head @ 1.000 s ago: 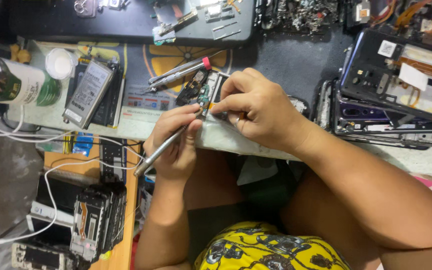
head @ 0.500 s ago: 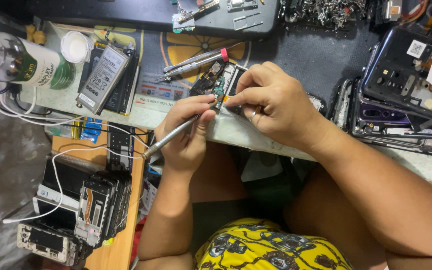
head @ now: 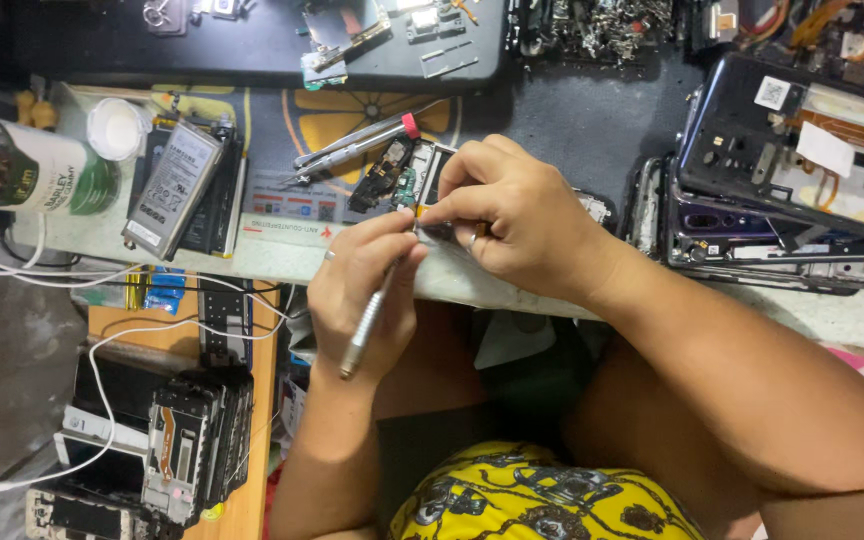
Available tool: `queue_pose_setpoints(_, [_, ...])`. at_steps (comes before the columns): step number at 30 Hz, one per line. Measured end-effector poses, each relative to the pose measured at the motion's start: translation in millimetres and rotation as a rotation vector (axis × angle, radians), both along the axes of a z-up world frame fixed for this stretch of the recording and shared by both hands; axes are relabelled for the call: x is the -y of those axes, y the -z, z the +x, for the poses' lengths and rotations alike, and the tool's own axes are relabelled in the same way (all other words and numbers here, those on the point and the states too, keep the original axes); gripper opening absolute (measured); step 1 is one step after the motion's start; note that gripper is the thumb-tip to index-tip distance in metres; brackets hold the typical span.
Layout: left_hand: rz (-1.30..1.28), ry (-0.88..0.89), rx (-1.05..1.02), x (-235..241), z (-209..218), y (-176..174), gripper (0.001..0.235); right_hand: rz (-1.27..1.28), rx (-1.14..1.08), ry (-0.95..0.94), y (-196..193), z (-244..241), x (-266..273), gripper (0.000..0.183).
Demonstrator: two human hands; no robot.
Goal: The person uses a screwdriver to remove screws from a small electronic device, then detaches a ribbon cable and removes a circuit board from the housing.
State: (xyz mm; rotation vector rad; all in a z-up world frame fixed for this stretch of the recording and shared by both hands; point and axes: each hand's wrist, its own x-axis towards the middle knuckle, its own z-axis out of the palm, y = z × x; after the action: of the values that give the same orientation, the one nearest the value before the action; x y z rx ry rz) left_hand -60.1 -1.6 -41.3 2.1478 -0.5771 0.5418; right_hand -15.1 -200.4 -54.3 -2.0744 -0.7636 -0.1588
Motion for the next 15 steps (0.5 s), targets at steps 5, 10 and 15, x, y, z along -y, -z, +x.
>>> queue_pose_setpoints(5, [-0.324, 0.012, -0.248, -5.3, 6.2, 2.9, 0.010, -0.011, -0.004, -0.001, 0.6, 0.4, 0.0, 0.029])
queue_pose_setpoints(10, [-0.598, 0.035, -0.443, -7.9, 14.0, 2.6, 0.009, -0.009, 0.000, 0.007, -0.7, 0.3, -0.8, 0.029])
queue_pose_setpoints(15, [-0.635, 0.038, -0.469, -9.3, 16.0, 3.1, 0.008, -0.005, -0.019, 0.003, -0.3, 0.1, -1.1, 0.031])
